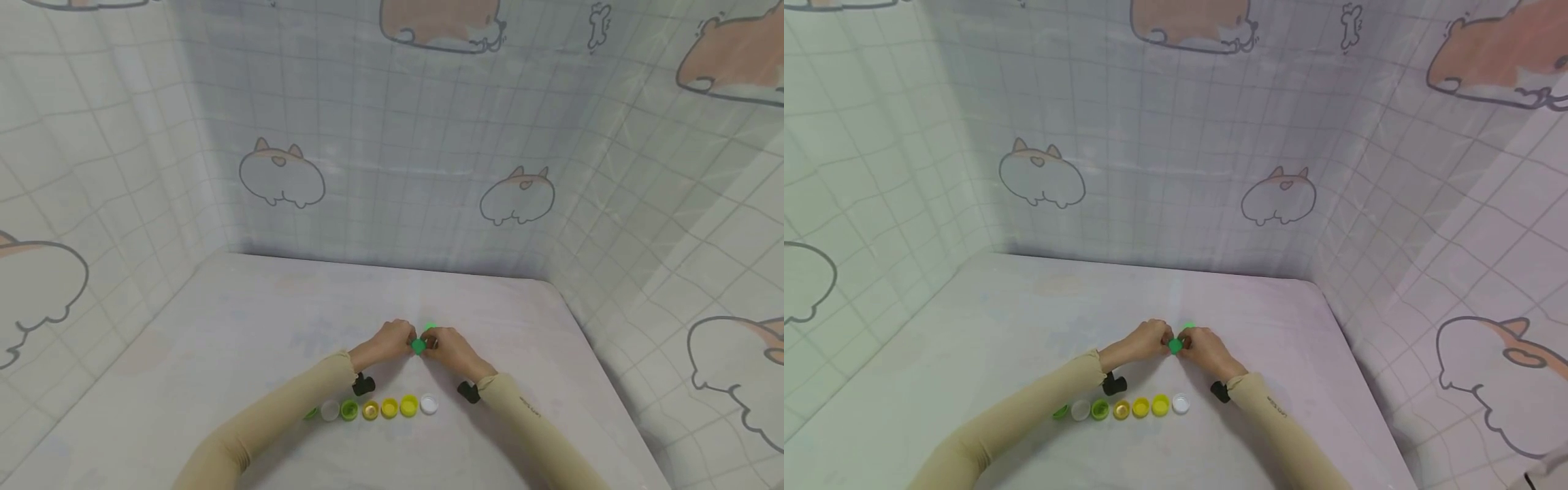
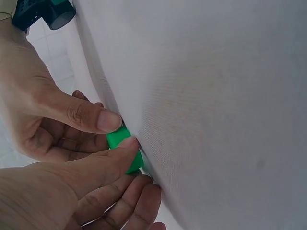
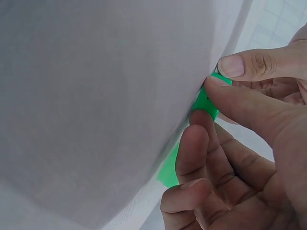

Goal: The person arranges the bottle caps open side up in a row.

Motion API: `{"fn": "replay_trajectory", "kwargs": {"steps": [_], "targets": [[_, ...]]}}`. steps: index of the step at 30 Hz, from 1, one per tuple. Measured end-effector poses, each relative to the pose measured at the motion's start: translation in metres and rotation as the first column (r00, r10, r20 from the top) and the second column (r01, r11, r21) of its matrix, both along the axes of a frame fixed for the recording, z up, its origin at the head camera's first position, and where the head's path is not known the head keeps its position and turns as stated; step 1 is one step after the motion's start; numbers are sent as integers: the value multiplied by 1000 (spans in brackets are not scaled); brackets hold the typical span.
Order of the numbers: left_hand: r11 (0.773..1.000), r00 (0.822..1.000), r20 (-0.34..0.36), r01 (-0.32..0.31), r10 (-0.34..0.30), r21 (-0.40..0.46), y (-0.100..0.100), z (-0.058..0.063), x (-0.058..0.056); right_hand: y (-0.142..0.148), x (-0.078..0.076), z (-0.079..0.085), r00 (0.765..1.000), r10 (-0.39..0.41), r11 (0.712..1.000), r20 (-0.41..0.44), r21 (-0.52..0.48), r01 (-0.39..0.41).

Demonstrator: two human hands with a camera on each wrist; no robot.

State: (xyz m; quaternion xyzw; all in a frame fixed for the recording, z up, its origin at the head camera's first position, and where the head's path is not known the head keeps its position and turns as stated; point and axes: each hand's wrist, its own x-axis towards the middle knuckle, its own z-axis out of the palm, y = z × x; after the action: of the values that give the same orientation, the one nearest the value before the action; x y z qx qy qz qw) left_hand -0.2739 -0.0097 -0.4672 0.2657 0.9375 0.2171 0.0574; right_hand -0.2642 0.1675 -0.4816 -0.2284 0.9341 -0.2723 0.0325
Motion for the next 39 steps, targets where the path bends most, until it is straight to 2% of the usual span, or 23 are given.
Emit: {"fn": "replay_trajectory", "kwargs": {"steps": [10, 15, 22, 31, 39], "targets": [[999, 998, 59, -1, -2, 53, -3, 4, 4, -2, 3, 2, 1000, 3, 1000, 6, 5, -3], [997, 998, 51, 26, -29, 70, -6, 5, 7, -3, 7, 7, 1000, 20, 1000, 4, -1, -20], [992, 994, 88, 54, -64, 117, -9, 14, 15, -2, 16, 16, 999, 45, 999, -13, 2, -45], [980, 992, 55, 102, -113, 173, -12, 21, 25, 0, 25, 27, 998, 60, 998, -32, 4, -60], [977, 991, 79, 92, -108, 192, -16, 27, 36, -2, 35, 33, 996, 83, 996, -24, -4, -84]]}}
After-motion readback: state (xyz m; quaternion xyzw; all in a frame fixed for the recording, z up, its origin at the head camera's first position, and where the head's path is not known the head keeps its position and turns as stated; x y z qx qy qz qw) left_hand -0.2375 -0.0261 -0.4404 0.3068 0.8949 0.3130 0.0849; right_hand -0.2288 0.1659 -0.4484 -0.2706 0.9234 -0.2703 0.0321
